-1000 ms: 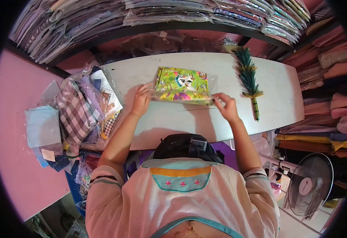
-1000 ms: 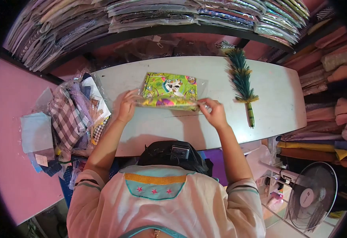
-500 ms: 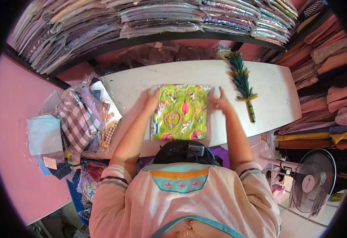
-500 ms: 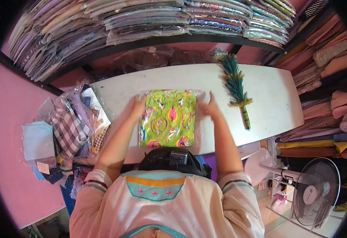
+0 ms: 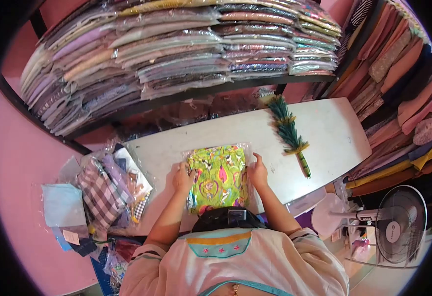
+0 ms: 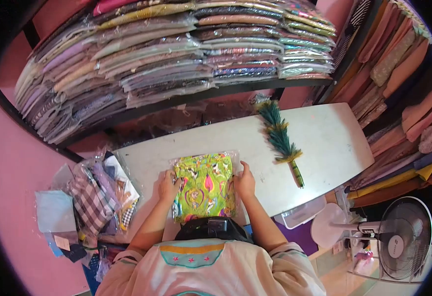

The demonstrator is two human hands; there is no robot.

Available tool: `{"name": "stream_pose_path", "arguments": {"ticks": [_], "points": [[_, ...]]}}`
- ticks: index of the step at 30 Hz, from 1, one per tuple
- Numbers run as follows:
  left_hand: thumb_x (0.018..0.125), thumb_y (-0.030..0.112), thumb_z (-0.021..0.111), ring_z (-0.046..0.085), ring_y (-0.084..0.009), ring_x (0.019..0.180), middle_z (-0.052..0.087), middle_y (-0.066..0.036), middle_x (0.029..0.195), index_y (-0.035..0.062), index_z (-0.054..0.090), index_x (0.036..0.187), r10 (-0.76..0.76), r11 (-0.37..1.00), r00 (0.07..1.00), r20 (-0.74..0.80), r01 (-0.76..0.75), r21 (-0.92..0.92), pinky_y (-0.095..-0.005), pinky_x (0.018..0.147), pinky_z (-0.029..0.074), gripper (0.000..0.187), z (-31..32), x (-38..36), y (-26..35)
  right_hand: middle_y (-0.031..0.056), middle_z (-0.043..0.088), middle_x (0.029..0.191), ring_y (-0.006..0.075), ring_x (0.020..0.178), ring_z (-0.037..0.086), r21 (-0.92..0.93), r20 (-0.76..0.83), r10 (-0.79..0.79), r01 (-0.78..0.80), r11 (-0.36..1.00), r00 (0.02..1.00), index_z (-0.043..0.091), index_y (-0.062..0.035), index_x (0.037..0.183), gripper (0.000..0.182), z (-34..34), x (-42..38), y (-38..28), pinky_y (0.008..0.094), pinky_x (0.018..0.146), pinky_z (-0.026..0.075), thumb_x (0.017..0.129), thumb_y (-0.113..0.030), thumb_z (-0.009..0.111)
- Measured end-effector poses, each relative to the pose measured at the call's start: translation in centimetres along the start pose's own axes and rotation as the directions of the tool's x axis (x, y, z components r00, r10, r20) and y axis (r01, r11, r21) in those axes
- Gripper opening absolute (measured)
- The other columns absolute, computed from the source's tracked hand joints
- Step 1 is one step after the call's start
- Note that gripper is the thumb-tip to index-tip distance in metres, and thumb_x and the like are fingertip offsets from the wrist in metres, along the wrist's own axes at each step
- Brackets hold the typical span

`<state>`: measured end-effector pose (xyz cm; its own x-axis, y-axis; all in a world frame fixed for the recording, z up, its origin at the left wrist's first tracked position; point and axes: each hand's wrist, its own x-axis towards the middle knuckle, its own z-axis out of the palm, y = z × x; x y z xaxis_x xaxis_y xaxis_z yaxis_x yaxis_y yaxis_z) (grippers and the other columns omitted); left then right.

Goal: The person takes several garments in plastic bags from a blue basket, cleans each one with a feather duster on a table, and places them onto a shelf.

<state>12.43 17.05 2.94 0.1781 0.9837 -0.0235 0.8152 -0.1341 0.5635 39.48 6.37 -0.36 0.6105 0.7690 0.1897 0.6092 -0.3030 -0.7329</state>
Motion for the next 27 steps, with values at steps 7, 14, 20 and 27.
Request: {"name": "stream_pose_path", "arguments": {"ticks": [7,14,20,27], "points": [[0.075,0.014,0.065,0.062,-0.0344,0.073,0.06,-0.017,0.076,0.0147,0.038,0.114,0.015,0.971,0.997,0.072,0.003,-0.239,-0.0426,0.064,0.047,0.047,0.7,-0.5,-2.7,0.0152,0.062,0.074,0.033,0.07,0.062,0.036,0.101,0.057,-0.061,0.998,0.993,0.038,-0.0094,0.132,0.068,0.0,0.3,-1.3,0.0419,0.065,0.05,0.068,-0.003,0.061],[0.077,0.006,0.061,0.064,-0.0309,0.077,0.064,-0.014,0.081,0.0125,0.054,0.099,0.015,0.986,1.0,0.024,-0.01,-0.169,-0.0408,0.067,0.049,0.024,-0.1,-1.6,-1.1,0.0134,0.062,0.07,0.027,0.065,0.061,0.188,0.223,0.08,-0.124,0.974,0.971,0.041,-0.0127,0.134,0.07,-0.3,0.8,-2.7,0.0373,0.064,0.05,0.067,0.002,0.057],[0.076,0.003,0.06,0.065,-0.0286,0.078,0.066,-0.014,0.084,0.0084,0.067,0.088,0.136,0.954,0.987,-0.088,-0.154,-0.259,-0.0373,0.069,0.05,0.015,-0.2,-2.8,-1.2,0.0121,0.067,0.08,0.0193,0.067,0.061,0.335,0.309,-0.092,-0.018,0.942,0.947,0.07,-0.0119,0.102,0.038,0.3,2.4,-0.9,0.0294,0.065,0.05,0.073,0.007,0.053],[0.07,-0.014,0.054,0.058,-0.0148,0.089,0.051,-0.008,0.105,0.0024,0.058,0.107,0.187,0.861,0.973,-0.136,-0.229,-0.455,-0.022,0.067,0.049,0.041,-5.9,-3.0,8.6,0.0125,0.066,0.089,0.0205,0.079,0.063,0.55,0.15,-0.379,0.242,0.799,0.913,0.069,-0.0092,0.101,0.037,-11.5,8.8,-7.4,0.028,0.071,0.049,0.073,0.009,0.053]]}}
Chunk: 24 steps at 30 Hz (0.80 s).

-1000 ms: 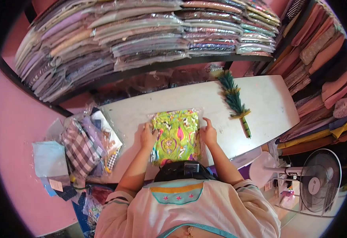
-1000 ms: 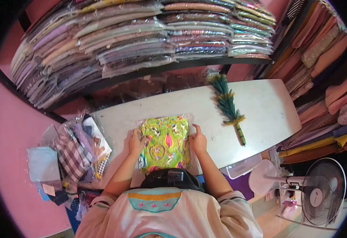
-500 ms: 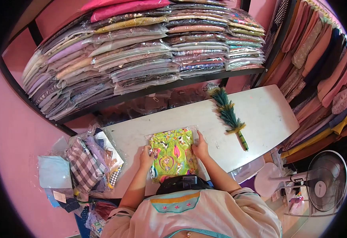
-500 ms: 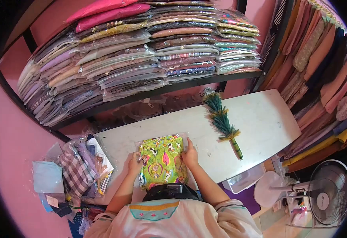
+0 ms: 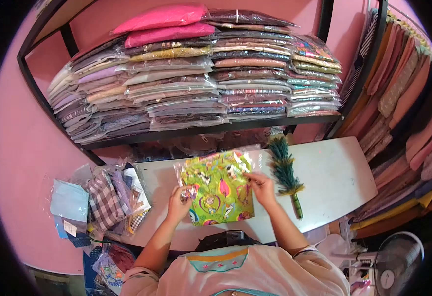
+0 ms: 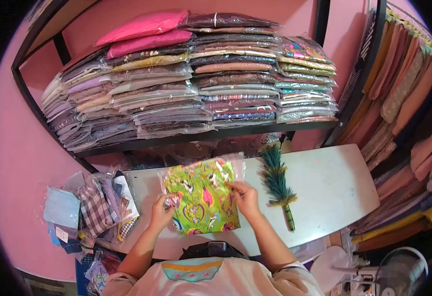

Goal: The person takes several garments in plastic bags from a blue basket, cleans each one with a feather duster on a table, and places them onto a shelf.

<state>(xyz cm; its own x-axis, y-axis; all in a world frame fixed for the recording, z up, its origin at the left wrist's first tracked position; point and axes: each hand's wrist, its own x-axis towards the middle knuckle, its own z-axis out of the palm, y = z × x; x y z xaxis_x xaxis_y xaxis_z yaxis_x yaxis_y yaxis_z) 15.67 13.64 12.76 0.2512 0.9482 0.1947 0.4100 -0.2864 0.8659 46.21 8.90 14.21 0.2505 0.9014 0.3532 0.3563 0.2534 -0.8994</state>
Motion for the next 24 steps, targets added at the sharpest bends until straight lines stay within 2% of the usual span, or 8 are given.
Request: {"name": "stream_pose_path", "arguments": {"ticks": [6,9,14,16,17,18,20,24], "points": [[0.074,-0.01,0.055,0.057,-0.0139,0.08,0.053,-0.007,0.095,0.0045,0.059,0.112,0.532,0.836,0.842,-0.09,-0.506,0.212,-0.0208,0.058,0.044,0.041,-2.2,9.5,18.2,0.0072,0.065,0.088,0.0135,0.079,0.058,-0.029,0.029,-0.274,0.275,0.961,0.961,0.068,-0.0039,0.103,0.033,-13.4,11.2,-12.5,0.0254,0.071,0.046,0.076,0.008,0.053],[0.076,-0.012,0.052,0.056,-0.0156,0.098,0.056,-0.01,0.104,0.0041,0.058,0.116,0.564,0.817,0.822,-0.077,-0.543,0.193,-0.0246,0.08,0.045,0.043,-3.8,14.7,27.3,0.0023,0.062,0.082,0.0084,0.071,0.051,-0.047,-0.005,-0.238,0.238,0.97,0.971,0.067,-0.0042,0.106,0.031,-18.3,17.5,-18.2,0.0248,0.063,0.044,0.079,0.002,0.053],[0.075,-0.005,0.049,0.055,-0.0082,0.081,0.06,-0.005,0.114,0.0042,0.054,0.124,0.439,0.826,0.898,-0.026,-0.392,0.405,-0.0211,0.068,0.046,0.05,-6.7,23.9,41.1,0.0017,0.06,0.076,0.006,0.064,0.047,-0.014,-0.043,-0.582,0.582,0.813,0.812,0.067,-0.0027,0.105,0.029,-22.9,31.1,-23.7,0.0224,0.059,0.04,0.08,-0.003,0.054],[0.076,-0.005,0.051,0.06,-0.0141,0.082,0.062,-0.004,0.111,0.005,0.056,0.123,0.798,0.472,0.595,0.095,-0.716,0.514,-0.0266,0.072,0.048,0.048,-9.0,31.5,42.6,0.001,0.061,0.079,0.0057,0.066,0.047,0.011,-0.047,-0.607,0.608,0.794,0.794,0.067,-0.0033,0.106,0.029,-23.9,36.9,-25.1,0.0212,0.06,0.04,0.079,-0.006,0.056],[0.076,-0.001,0.055,0.064,-0.0197,0.084,0.066,-0.006,0.105,0.0062,0.06,0.117,0.82,0.428,0.57,0.043,-0.662,0.616,-0.0315,0.075,0.05,0.042,-10.4,34.8,43.5,-0.0004,0.062,0.084,0.0049,0.067,0.047,0.007,-0.039,-0.58,0.581,0.814,0.813,0.066,-0.0045,0.109,0.032,-24.5,39.9,-25.5,0.0198,0.062,0.04,0.079,-0.007,0.056],[0.083,-0.002,0.052,0.059,-0.0163,0.076,0.067,-0.013,0.087,0.0025,0.065,0.107,0.58,0.739,0.802,-0.143,-0.444,0.508,-0.0291,0.068,0.047,0.028,-8.0,34.1,46.6,0.0103,0.063,0.089,0.0176,0.078,0.056,0.005,-0.008,-0.524,0.524,0.852,0.852,0.036,-0.0097,0.127,0.058,-25.1,43.4,-26.0,0.0283,0.07,0.046,0.076,-0.015,0.063],[0.082,-0.002,0.053,0.059,-0.0162,0.072,0.067,-0.012,0.081,-0.0002,0.067,0.1,0.649,0.622,0.753,-0.108,-0.442,0.647,-0.0304,0.065,0.047,0.022,-9.6,39.9,47.3,0.0205,0.065,0.095,0.0301,0.09,0.065,0.015,0.057,-0.448,0.448,0.894,0.892,0.006,-0.0161,0.146,0.097,-25.2,49.1,-26.8,0.0371,0.078,0.051,0.073,-0.022,0.07],[0.077,0.003,0.059,0.063,-0.0224,0.084,0.067,-0.013,0.094,0.005,0.064,0.107,0.475,0.425,0.878,-0.058,-0.171,0.889,-0.034,0.074,0.05,0.031,-7.8,43.9,46.5,0.0084,0.064,0.079,0.015,0.07,0.054,-0.129,0.197,-0.377,0.405,0.905,0.905,0.049,-0.0083,0.112,0.041,-22.3,54.9,-24.5,0.028,0.064,0.046,0.074,-0.013,0.064]]}}
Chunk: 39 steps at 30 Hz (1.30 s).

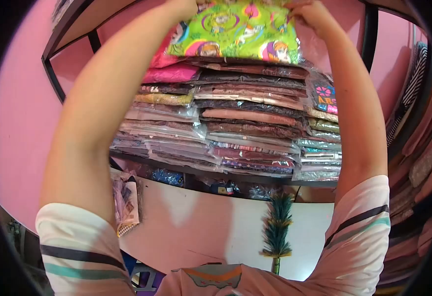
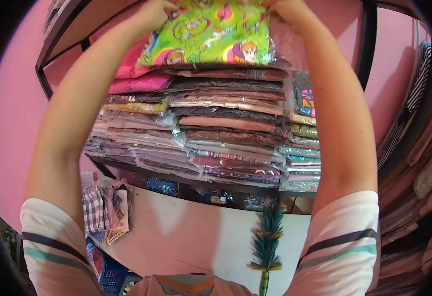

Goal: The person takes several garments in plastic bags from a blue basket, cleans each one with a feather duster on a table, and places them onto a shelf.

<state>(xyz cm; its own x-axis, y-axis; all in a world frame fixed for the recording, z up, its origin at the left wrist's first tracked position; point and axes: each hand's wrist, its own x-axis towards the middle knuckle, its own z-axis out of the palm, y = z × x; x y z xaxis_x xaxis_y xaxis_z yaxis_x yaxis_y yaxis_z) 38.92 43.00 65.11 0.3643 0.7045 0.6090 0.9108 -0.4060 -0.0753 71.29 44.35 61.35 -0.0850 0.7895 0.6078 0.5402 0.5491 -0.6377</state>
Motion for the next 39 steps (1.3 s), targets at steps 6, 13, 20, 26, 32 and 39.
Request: {"name": "stream_pose_path", "arguments": {"ticks": [6,13,20,26,32,39], "points": [[0.073,0.013,0.065,0.065,-0.0281,0.092,0.067,-0.013,0.099,0.016,0.07,0.101,-0.002,0.975,0.99,0.141,-0.03,0.221,-0.037,0.084,0.05,0.029,8.4,2.0,-2.9,0.0074,0.069,0.08,0.0178,0.067,0.06,-0.415,0.112,-0.052,0.094,0.905,0.992,0.072,-0.006,0.09,0.021,5.6,0.2,5.1,0.0353,0.063,0.049,0.073,-0.018,0.068],[0.073,0.03,0.07,0.065,-0.0271,0.089,0.068,-0.014,0.093,0.0172,0.072,0.096,0.048,0.976,0.975,0.217,-0.092,0.198,-0.0374,0.08,0.05,0.026,9.6,3.0,-3.2,0.0106,0.068,0.082,0.0184,0.07,0.061,-0.572,0.24,-0.041,0.176,0.801,0.97,0.071,-0.0094,0.093,0.023,4.6,2.4,8.1,0.0366,0.067,0.049,0.075,-0.021,0.066],[0.082,0.027,0.062,0.065,-0.0236,0.088,0.067,-0.013,0.098,0.007,0.066,0.107,-0.057,0.958,0.962,0.268,0.129,-0.258,-0.035,0.082,0.048,0.032,8.0,3.4,-5.9,0.0106,0.066,0.098,0.018,0.082,0.06,-0.184,0.158,0.14,-0.11,0.977,0.977,0.066,-0.0061,0.106,0.035,3.9,0.3,7.7,0.0332,0.074,0.048,0.08,-0.03,0.064],[0.083,0.007,0.059,0.057,-0.0223,0.102,0.059,-0.016,0.114,0.0028,0.055,0.118,0.325,0.913,0.861,-0.391,-0.394,-0.108,-0.0321,0.086,0.046,0.035,-0.8,-9.7,-3.6,0.0099,0.052,0.129,0.0224,0.119,0.049,-0.189,-0.291,-0.423,0.382,0.905,0.858,0.055,-0.0068,0.123,0.039,-2.0,-8.0,4.2,0.0321,0.101,0.034,0.09,-0.028,0.053],[0.083,0.003,0.057,0.058,-0.0294,0.103,0.062,-0.011,0.111,0.0058,0.063,0.106,0.195,0.906,0.98,0.032,-0.168,-0.388,-0.0375,0.09,0.045,0.024,-0.5,-39.1,-4.6,0.0129,0.045,0.134,0.0242,0.124,0.041,-0.013,-0.393,-0.083,0.084,0.996,0.916,0.046,0.0026,0.129,0.039,3.3,-30.5,-1.8,0.036,0.104,0.031,0.094,-0.015,0.042],[0.087,0.033,0.055,0.046,-0.0363,0.119,0.045,-0.023,0.131,0.0032,0.042,0.132,-0.222,0.67,-0.42,0.88,0.59,0.451,-0.0402,0.101,0.036,0.056,6.5,-84.1,-7.4,0.0121,0.045,0.133,0.023,0.116,0.046,-0.13,0.52,0.495,-0.509,0.851,0.696,0.04,-0.0014,0.134,0.044,8.1,-46.0,5.7,0.0329,0.096,0.036,0.092,-0.011,0.048]]}}
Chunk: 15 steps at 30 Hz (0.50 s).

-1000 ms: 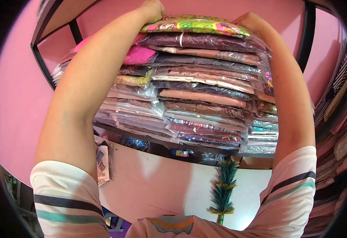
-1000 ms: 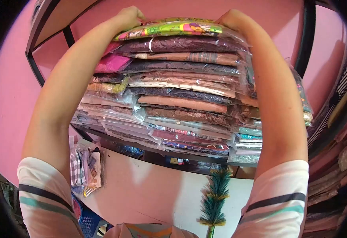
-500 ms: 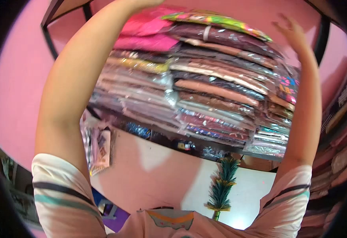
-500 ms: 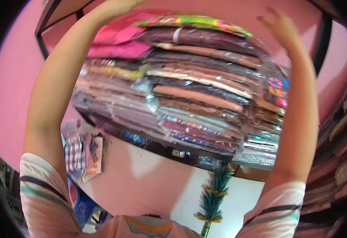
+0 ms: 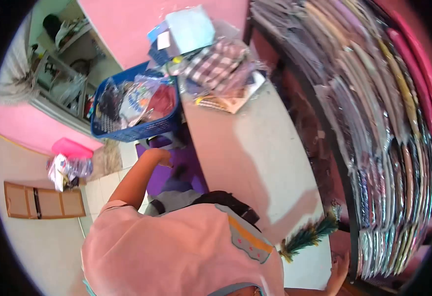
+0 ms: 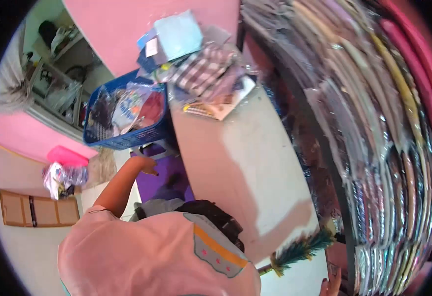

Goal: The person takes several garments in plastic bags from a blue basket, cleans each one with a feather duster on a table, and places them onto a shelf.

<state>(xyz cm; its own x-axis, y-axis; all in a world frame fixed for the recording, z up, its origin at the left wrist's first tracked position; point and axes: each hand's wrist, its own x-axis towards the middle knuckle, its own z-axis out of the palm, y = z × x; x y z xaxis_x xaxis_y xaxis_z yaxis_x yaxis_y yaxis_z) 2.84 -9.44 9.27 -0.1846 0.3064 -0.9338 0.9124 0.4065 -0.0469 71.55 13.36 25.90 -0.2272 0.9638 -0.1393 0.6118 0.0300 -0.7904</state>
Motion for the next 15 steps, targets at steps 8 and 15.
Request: {"name": "stream_pose_path", "arguments": {"ticks": [8,15], "points": [[0.083,0.022,0.057,0.056,-0.0347,0.106,0.057,-0.02,0.116,0.0056,0.05,0.125,-0.092,0.749,0.576,-0.812,-0.497,-0.438,-0.0404,0.09,0.044,0.045,-1.9,1.8,-12.5,0.0199,0.054,0.117,0.0222,0.101,0.054,-0.147,0.149,0.042,-0.02,0.989,0.988,0.037,-0.0063,0.138,0.055,18.2,3.6,-8.0,0.0304,0.08,0.045,0.085,0.001,0.049],[0.086,0.013,0.055,0.057,-0.0241,0.106,0.061,-0.013,0.112,0.0016,0.052,0.122,-0.327,0.218,0.409,-0.852,-0.845,-0.489,-0.0332,0.091,0.043,0.038,-3.2,10.0,-24.6,0.0245,0.051,0.124,0.028,0.105,0.056,-0.288,0.413,0.108,0.017,0.958,0.904,0.037,-0.0152,0.139,0.057,39.7,6.9,-12.4,0.0376,0.087,0.045,0.086,-0.016,0.057]]}}
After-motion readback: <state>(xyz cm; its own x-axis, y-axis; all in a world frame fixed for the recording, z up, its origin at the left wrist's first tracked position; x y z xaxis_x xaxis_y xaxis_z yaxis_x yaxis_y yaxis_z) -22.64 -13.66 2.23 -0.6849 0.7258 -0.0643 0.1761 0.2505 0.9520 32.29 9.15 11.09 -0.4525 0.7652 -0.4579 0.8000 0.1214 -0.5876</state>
